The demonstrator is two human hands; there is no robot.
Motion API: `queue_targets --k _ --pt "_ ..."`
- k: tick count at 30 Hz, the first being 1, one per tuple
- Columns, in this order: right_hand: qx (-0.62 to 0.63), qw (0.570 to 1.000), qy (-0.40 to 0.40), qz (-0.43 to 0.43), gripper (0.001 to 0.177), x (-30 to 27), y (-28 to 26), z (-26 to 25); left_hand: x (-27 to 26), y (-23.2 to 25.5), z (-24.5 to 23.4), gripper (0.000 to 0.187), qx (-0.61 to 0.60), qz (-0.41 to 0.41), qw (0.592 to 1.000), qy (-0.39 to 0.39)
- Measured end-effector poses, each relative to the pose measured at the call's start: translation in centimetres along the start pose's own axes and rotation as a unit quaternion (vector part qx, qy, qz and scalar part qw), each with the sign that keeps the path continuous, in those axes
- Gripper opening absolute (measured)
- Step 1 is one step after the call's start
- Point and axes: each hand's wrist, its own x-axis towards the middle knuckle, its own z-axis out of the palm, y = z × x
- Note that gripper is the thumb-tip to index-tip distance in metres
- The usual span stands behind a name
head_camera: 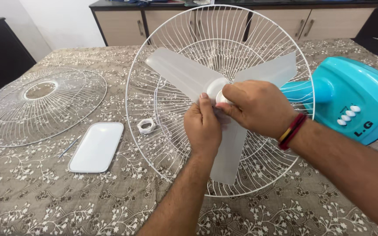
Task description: The person disassembles a table fan by hand. They remove the front grille, unscrew the central cap, take off the fan blades, remove the rear grille, and then detach the motor housing from the neck. The components are placed on the table.
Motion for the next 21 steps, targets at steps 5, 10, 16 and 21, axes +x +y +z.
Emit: queue_targets --k 5,10,16,21 --pt "0.011 1.0 -0.025 -0.015 0.032 0.8 0.8 -0.5 0.5 0.4 -0.3 0.046 0.016 0.031 0.999 -0.03" --pt "-0.007 0.998 0.047 0.033 0.032 0.3 0.0 0.7 0.4 0.0 -0.3 0.043 -0.004 -0.006 1.0 -0.015" --pt "-0.028 0.998 0.057 0.029 0.032 0.6 0.1 0.9 0.3 -0.1 -0.6 0.045 0.001 0.023 1.0 -0.021" --pt "-0.025 0.998 0.052 0.019 0.032 0.4 0.3 0.4 0.1 -0.2 0.0 0.049 -0.027 0.027 0.999 -0.031"
